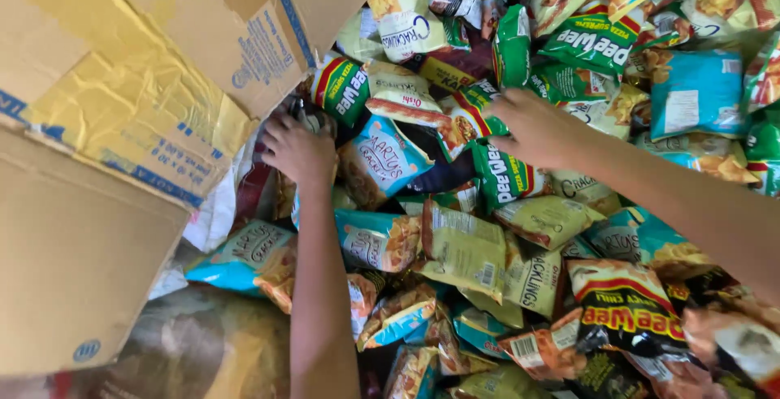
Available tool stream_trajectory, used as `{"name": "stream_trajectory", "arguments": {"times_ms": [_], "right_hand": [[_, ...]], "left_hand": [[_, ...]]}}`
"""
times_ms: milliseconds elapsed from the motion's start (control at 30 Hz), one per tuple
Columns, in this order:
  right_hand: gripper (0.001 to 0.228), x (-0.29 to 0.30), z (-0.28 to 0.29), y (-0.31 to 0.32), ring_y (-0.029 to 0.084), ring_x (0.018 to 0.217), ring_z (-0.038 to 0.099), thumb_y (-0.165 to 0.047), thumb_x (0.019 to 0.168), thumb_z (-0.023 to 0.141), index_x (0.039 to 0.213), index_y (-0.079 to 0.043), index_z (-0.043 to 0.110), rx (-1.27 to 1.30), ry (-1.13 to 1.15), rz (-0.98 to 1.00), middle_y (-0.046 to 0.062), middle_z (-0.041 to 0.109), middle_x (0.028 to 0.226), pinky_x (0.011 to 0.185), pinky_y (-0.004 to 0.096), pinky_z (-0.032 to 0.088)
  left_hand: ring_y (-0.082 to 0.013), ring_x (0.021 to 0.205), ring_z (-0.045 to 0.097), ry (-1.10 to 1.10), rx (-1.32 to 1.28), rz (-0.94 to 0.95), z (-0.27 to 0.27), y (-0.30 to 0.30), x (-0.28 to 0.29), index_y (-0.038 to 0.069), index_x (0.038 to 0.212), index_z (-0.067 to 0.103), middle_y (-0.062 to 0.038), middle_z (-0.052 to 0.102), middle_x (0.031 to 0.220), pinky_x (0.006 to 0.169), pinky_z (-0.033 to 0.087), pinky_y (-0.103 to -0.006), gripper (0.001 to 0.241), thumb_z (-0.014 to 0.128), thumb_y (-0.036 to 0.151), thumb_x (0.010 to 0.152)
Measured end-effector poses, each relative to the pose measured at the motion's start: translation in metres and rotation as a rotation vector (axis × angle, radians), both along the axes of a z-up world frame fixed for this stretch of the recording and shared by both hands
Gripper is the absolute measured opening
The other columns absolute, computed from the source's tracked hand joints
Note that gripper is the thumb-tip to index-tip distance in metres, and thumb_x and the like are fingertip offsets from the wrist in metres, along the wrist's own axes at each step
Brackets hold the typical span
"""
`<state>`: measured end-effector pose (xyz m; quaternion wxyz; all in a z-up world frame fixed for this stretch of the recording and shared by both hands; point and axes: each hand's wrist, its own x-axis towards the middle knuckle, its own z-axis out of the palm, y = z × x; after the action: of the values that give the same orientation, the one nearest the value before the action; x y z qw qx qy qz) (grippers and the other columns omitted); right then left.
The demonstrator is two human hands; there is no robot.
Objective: The person sorts and packs various snack pouches into bags and containers in a storage area.
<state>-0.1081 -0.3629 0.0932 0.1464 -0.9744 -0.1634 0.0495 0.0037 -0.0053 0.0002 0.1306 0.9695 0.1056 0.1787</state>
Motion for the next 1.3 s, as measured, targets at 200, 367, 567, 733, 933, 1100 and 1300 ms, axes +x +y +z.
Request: {"name": "stream_trajectory", "arguments": {"times_ms": [200,367,567,733,933,1100,1300], "right_hand": [[0.054,0.15,-0.069,0.0,0.045,0.128,0.055,-0.022,0.094,0.072,0.139,0.003,0.053,0.017,-0.228,-0.113,0.028,0.054,0.138,0.107,0.051,0.047],[0.107,0.216,-0.097,-0.034,0.055,0.127,0.044,-0.024,0.076,0.085,0.158,0.001,0.022,-0.062,-0.325,-0.365,0.039,0.038,0.148,0.1,0.052,0.043],[0.122,0.244,-0.131,-0.068,0.053,0.124,0.055,-0.045,0.075,0.098,0.158,-0.003,0.018,0.063,-0.263,-0.407,0.037,0.045,0.15,0.098,0.051,0.048],[0.101,0.222,-0.126,-0.043,0.045,0.126,0.06,-0.052,0.078,0.088,0.15,0.0,0.041,0.193,-0.066,-0.563,0.031,0.062,0.136,0.11,0.045,0.047],[0.089,0.219,-0.183,-0.062,0.045,0.131,0.05,-0.047,0.064,0.093,0.134,-0.001,0.063,0.325,-0.29,-0.466,0.026,0.056,0.14,0.109,0.046,0.036],[0.074,0.201,-0.193,-0.063,0.04,0.13,0.057,-0.046,0.074,0.091,0.124,0.002,0.067,0.169,-0.035,-0.586,0.023,0.065,0.135,0.117,0.042,0.037],[0.054,0.169,-0.17,-0.044,0.042,0.115,0.062,-0.03,0.07,0.091,0.115,-0.005,0.074,0.177,-0.384,-0.524,0.021,0.072,0.119,0.103,0.054,0.041]], "left_hand": [[-0.0399,0.129,0.05,-0.029,0.266,0.112,-0.023,-0.01,-0.021,0.017,0.114,0.062,-0.017,0.053,0.138,0.095,0.041,-0.0631,0.058,0.076,0.053,0.07],[-0.0371,0.11,0.061,0.027,0.235,0.044,-0.042,-0.026,-0.033,0.014,0.127,0.059,-0.01,0.061,0.113,0.094,0.043,-0.0639,0.048,0.071,0.039,0.089],[-0.033,0.099,0.059,-0.015,0.288,0.045,-0.024,-0.045,-0.045,0.014,0.147,0.051,-0.008,0.06,0.116,0.077,0.046,-0.0527,0.073,0.069,0.026,0.077],[-0.0314,0.102,0.058,-0.063,0.334,0.012,-0.025,-0.046,-0.044,0.014,0.147,0.051,-0.007,0.059,0.118,0.075,0.044,-0.0497,0.077,0.069,0.023,0.073],[-0.032,0.107,0.057,0.007,0.303,-0.031,-0.019,-0.05,-0.048,0.017,0.144,0.053,-0.008,0.059,0.123,0.081,0.044,-0.0515,0.072,0.072,0.024,0.075],[-0.0323,0.113,0.057,-0.044,0.316,-0.051,-0.025,-0.049,-0.06,0.02,0.142,0.054,-0.009,0.059,0.128,0.084,0.044,-0.0522,0.075,0.075,0.027,0.071],[-0.0346,0.109,0.056,-0.019,0.239,-0.084,-0.029,-0.043,-0.062,0.021,0.143,0.054,-0.011,0.058,0.131,0.085,0.044,-0.054,0.076,0.076,0.029,0.071]]}}
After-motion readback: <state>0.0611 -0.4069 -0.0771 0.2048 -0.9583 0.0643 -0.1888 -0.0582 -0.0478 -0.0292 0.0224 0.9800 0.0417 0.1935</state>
